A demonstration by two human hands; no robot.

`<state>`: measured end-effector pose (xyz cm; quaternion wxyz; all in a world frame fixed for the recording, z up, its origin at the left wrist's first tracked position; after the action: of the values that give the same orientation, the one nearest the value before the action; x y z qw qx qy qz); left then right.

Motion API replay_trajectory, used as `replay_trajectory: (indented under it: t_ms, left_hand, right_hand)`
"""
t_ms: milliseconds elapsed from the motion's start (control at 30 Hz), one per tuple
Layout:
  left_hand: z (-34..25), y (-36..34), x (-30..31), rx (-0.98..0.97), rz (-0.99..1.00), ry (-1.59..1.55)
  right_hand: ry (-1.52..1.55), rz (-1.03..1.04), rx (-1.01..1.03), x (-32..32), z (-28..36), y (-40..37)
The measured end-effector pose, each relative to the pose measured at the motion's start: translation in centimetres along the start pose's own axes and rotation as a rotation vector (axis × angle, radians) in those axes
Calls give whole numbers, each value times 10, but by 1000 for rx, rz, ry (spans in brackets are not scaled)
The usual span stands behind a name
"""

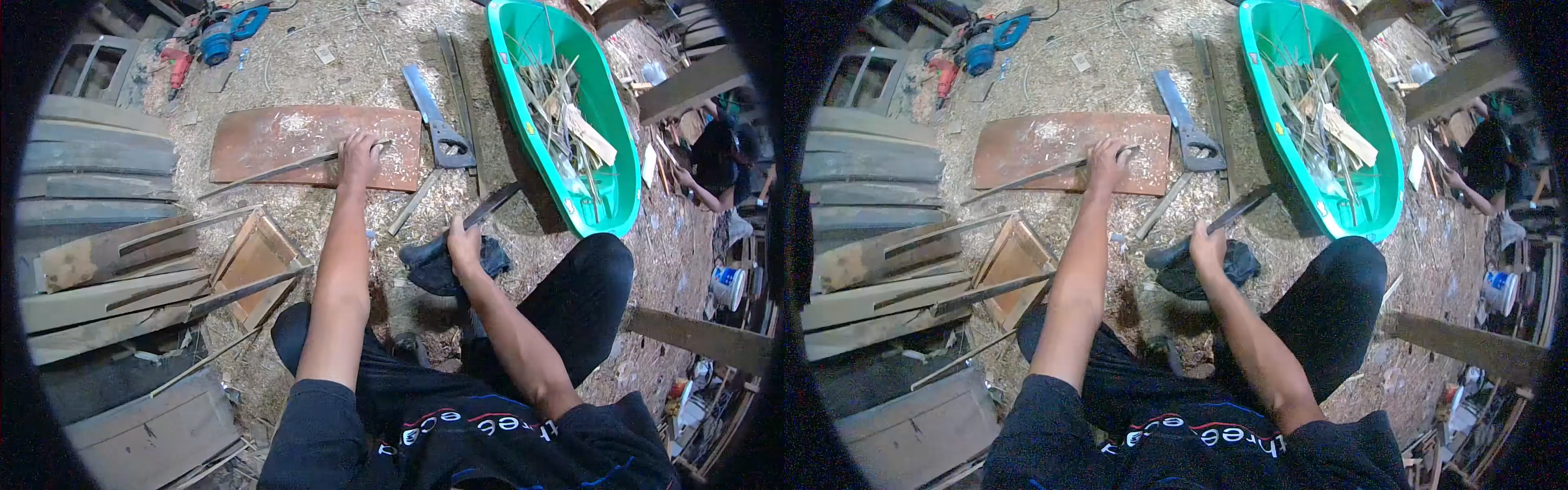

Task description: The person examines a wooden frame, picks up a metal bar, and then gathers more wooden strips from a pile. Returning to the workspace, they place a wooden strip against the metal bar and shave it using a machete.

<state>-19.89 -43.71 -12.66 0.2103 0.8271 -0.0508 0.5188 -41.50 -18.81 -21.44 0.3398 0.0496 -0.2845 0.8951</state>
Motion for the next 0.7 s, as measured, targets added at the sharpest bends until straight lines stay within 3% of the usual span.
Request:
replay_trajectory:
  t_ms: [67, 133, 233, 267, 400, 533, 700]
  left_hand:
    - [9, -2, 1, 8, -26, 11]
    - [7, -5, 6, 8, -65, 9]
    - [8, -8, 5, 2, -88, -4]
    - [9, -8, 3, 19, -79, -3]
    - [9, -11, 10, 39, -142, -36]
    - [16, -15, 11, 28, -229, -35]
    - [8, -18, 13, 53, -212, 2]
  right_hand:
    - [142, 8, 167, -6, 13, -15]
    - [232, 54, 256, -13, 66, -54]
    - [3, 52, 398, -32, 107, -59]
    - [-57, 102, 348, -43, 103, -47]
    - [-94, 160, 595, -70, 139, -59]
    - [-360, 329, 480, -104, 155, -39]
    - [-421, 349, 613, -132, 149, -12]
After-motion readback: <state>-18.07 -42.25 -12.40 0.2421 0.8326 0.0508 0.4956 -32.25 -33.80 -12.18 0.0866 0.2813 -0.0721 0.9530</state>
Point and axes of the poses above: each hand's wrist, its own y-axis towards the middle knuckle, its own x-axis out of the back of the hand, z = x × y, the point moved 10 cm from there along y, towards the middle knuckle, and after that the axes turned 9 degrees about y, right-handed, at the moved point
